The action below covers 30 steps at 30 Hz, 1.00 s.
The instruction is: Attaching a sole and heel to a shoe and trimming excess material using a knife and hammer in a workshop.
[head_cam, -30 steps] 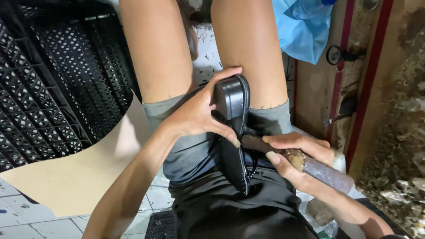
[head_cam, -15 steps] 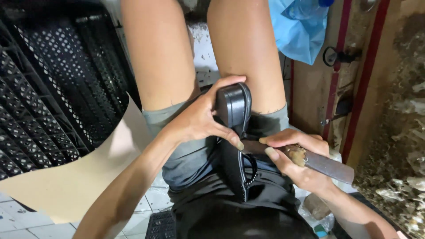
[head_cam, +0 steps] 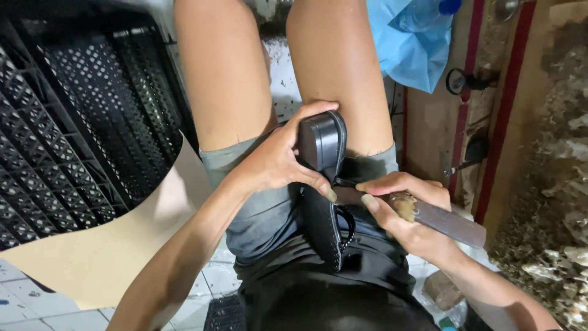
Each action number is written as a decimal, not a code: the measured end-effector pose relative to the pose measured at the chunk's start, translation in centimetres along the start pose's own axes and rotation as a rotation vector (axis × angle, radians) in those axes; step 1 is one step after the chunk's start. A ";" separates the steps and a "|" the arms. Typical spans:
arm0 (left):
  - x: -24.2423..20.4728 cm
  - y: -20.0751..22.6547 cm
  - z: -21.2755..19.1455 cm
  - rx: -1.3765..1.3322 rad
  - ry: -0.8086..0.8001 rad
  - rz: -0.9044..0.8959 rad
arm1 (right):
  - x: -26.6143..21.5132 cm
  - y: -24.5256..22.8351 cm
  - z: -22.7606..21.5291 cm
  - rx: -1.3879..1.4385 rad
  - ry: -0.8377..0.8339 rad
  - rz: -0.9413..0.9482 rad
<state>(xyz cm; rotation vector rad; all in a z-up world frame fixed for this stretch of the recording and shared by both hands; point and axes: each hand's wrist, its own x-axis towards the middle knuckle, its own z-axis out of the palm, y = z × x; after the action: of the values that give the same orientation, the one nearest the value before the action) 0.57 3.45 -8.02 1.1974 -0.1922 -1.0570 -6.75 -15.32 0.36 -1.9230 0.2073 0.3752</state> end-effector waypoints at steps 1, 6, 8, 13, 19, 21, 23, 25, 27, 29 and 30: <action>0.0 0.0 0.1 -0.004 0.032 -0.003 | 0.1 -0.1 -0.1 0.003 -0.017 -0.044; -2.0 1.4 1.7 -0.158 0.076 -0.143 | -0.9 1.3 -0.9 0.084 -0.032 -0.188; -2.9 0.0 2.1 -0.037 0.046 -0.198 | -1.4 1.8 -1.0 0.070 -0.043 -0.233; -2.4 -0.4 2.0 -0.022 0.085 -0.098 | -1.2 2.5 -1.1 0.163 -0.048 -0.233; -2.1 -1.1 2.2 -0.100 0.124 -0.041 | -0.8 2.6 -0.7 0.147 -0.059 -0.237; -2.0 -0.7 1.9 -0.066 0.128 -0.018 | -0.6 2.3 -1.0 0.148 -0.067 -0.238; -2.0 0.1 2.1 -0.026 0.079 -0.066 | -1.2 1.4 -1.2 0.136 -0.086 -0.185; -2.0 -0.2 2.3 -0.062 0.084 -0.063 | -1.0 2.0 -1.0 0.118 -0.093 -0.184; -2.1 -0.2 2.4 -0.065 0.104 -0.039 | -0.7 2.1 -1.0 0.109 -0.098 -0.223; -2.1 -0.4 2.3 -0.014 0.084 -0.063 | -0.7 1.7 -1.0 0.178 -0.099 -0.233; -2.1 -0.5 2.5 -0.017 0.084 -0.071 | -0.8 1.9 -1.1 0.182 -0.101 -0.225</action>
<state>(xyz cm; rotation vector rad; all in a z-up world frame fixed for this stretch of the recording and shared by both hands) -2.43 3.39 -6.60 1.2379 -0.0755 -1.0653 -7.96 -17.03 -0.62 -1.7213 -0.0412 0.2911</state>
